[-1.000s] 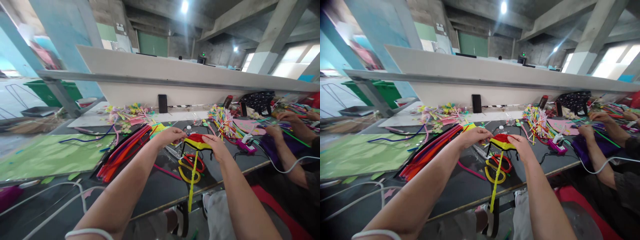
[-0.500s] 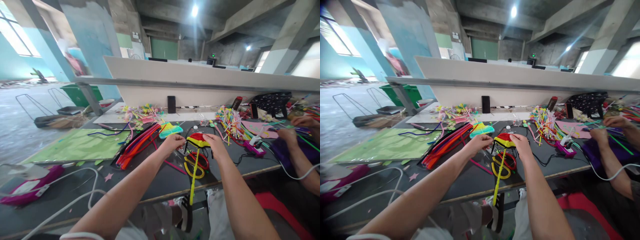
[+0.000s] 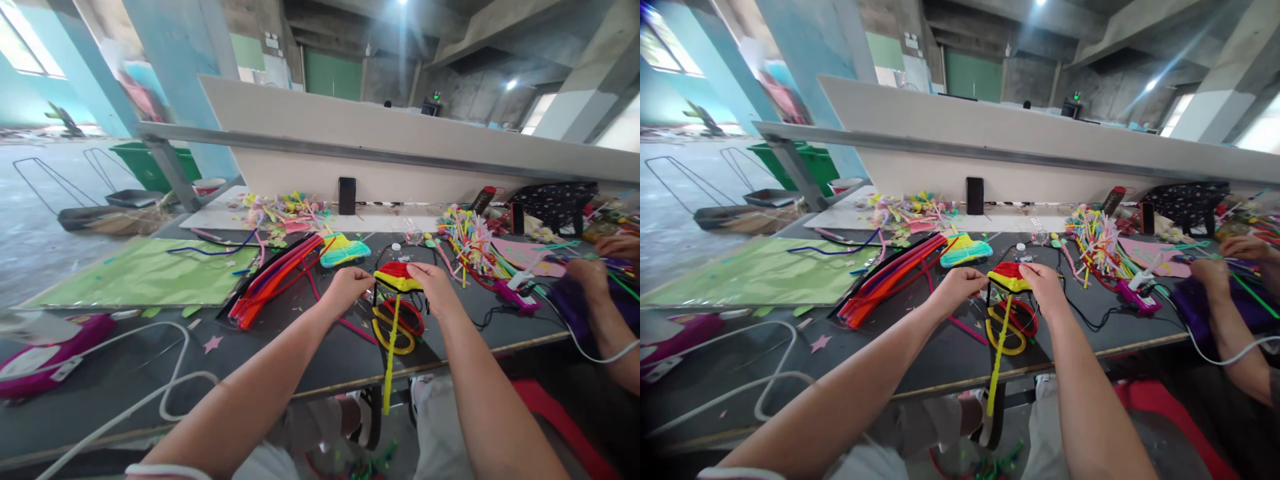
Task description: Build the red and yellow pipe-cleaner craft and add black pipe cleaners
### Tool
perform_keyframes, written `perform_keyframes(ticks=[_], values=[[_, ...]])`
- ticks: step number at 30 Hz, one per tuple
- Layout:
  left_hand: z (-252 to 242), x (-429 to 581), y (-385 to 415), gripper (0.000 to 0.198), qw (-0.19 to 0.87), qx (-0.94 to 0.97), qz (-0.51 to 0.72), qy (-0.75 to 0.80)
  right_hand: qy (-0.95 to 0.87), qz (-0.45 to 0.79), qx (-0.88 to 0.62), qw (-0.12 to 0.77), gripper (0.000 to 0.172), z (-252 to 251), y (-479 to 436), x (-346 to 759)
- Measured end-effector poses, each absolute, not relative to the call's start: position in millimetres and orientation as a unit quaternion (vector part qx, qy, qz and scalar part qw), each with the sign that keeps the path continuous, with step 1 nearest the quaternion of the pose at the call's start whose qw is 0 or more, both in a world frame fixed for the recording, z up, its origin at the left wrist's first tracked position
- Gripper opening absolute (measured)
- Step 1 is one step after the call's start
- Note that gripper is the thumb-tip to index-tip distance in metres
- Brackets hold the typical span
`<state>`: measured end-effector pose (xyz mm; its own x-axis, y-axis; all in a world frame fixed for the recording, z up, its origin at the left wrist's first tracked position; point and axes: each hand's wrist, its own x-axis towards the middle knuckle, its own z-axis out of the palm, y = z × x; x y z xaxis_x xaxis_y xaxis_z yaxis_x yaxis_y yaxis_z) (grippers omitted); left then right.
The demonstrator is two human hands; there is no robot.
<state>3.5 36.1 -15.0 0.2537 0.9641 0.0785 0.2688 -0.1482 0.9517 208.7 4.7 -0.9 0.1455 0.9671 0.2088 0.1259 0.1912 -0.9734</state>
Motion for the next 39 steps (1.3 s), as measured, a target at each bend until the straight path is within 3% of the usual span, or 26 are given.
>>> perform_keyframes(ticks=[6,15,19,23,25,27,31,39], values=[[-12,3,30,0.018,0.458,0.645,0.383,0.477,-0.523,0.393,-0.511,0.557,0.035,0,4,208],[-5,2,24,0.029,0.737,0.461,0.391,0.302,-0.526,0.417,-0.482,0.563,0.034,-2,5,210],[-1,2,20,0.032,0.785,0.431,0.367,0.252,-0.541,0.411,-0.487,0.549,0.036,-1,5,214],[0,2,18,0.03,0.712,0.509,0.384,0.293,-0.655,0.224,-0.53,0.489,0.041,19,-4,215],[-1,3,17,0.031,0.685,0.552,0.378,0.289,-0.732,0.064,-0.528,0.426,0.038,35,-12,209],[-2,5,16,0.03,0.675,0.578,0.369,0.272,-0.801,-0.003,-0.495,0.336,0.035,49,-18,199],[-2,8,12,0.03,0.695,0.571,0.359,0.247,-0.856,0.0,-0.467,0.224,0.021,61,-22,186],[-4,5,9,0.029,0.744,0.497,0.36,0.264,-0.841,0.023,-0.509,0.183,0.01,63,-15,187]])
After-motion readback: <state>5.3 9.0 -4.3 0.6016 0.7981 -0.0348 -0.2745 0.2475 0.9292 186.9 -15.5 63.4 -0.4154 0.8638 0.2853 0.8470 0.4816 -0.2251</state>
